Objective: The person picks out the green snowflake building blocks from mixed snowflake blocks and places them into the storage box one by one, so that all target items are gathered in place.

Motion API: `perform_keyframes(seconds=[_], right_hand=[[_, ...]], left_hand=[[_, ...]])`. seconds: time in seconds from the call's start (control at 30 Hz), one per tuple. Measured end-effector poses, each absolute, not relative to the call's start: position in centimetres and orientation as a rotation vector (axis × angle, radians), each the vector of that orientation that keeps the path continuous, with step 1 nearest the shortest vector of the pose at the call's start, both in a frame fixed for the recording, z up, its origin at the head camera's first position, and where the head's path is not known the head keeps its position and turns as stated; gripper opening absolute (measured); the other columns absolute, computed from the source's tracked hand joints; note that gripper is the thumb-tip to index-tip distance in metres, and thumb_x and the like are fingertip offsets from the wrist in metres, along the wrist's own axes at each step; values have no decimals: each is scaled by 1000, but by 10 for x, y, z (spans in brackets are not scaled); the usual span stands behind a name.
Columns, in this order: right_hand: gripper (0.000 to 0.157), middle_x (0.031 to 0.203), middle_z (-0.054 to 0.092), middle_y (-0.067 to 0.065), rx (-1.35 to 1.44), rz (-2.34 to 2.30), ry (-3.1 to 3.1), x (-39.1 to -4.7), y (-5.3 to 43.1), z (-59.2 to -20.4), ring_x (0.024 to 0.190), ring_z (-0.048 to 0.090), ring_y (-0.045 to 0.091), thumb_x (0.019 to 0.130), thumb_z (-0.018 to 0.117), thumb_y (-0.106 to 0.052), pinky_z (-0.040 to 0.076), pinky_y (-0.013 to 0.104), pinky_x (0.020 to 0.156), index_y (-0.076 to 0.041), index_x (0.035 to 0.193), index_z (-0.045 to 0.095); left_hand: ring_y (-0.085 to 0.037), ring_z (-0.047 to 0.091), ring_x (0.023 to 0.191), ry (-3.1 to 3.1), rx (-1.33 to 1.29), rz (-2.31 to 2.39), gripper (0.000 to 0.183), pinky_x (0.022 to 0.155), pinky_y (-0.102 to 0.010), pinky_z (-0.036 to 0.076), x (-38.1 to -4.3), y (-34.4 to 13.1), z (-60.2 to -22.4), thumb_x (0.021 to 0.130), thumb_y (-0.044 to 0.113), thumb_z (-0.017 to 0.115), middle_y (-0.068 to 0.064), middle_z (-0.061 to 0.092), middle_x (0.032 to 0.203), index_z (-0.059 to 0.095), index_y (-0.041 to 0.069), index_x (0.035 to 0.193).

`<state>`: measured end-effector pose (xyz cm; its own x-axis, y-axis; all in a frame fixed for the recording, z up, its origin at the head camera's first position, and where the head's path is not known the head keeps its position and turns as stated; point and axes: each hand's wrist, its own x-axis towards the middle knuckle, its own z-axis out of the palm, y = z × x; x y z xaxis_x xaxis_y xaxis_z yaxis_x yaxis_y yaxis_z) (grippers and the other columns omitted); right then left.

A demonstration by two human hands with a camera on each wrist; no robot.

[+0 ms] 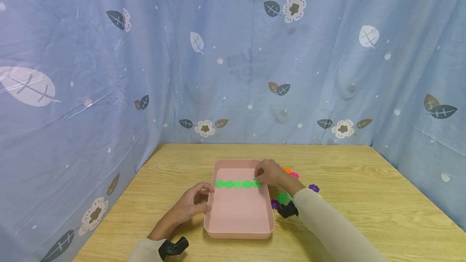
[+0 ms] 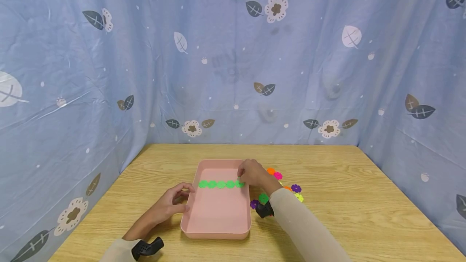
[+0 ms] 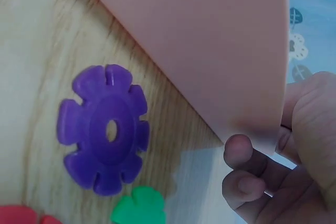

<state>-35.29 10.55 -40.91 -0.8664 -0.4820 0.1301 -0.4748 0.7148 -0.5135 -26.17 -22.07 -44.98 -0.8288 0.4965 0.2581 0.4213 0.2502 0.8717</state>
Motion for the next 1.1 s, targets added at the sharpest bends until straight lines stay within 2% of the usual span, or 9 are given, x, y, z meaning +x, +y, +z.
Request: perform_keyframes(seconds=[0.2,0.43,0.53,0.77,0.97,1.1], right_hand=[[2,84,70,-1,-815,-884,2873,-352,107,-410,80,63,16,85,76,-5,55,35,73,-6,86,75],[6,86,69,-3,-807,-853,2866,-351,107,-412,83,62,14,84,78,-6,54,35,75,-11,87,76],[6,87,70,-1,-816,-872,2857,-351,109,-411,83,64,16,86,78,-8,55,36,75,-10,91,76],[14,94,70,5,-790,-978,2827,-347,114,-406,87,64,17,89,74,-5,54,34,74,-3,103,73],[22,100,70,11,-807,-1026,2788,-342,120,-398,81,62,18,91,71,-5,51,33,67,2,111,70],[26,105,69,13,-812,-1026,2820,-340,124,-393,85,62,19,92,71,-6,52,35,74,2,117,69]], left_hand=[[-35,55,109,2426,899,1654,48,83,-36,52,-262,-221,-450,83,8,68,-27,52,132,52,-3,127],[-35,55,110,2425,892,1654,48,84,-36,52,-263,-222,-452,83,9,68,-27,53,132,52,-2,127],[-34,55,110,2431,877,1652,48,85,-35,52,-264,-222,-453,83,9,68,-25,54,132,53,0,127],[-34,55,109,2430,879,1649,46,85,-35,52,-265,-222,-454,84,10,68,-25,54,132,53,1,127],[-33,55,108,2428,894,1657,48,82,-34,52,-263,-222,-453,83,9,68,-27,53,130,53,-2,127],[-32,55,106,2441,879,1657,49,82,-33,52,-264,-223,-453,83,9,69,-25,54,129,53,-2,128]])
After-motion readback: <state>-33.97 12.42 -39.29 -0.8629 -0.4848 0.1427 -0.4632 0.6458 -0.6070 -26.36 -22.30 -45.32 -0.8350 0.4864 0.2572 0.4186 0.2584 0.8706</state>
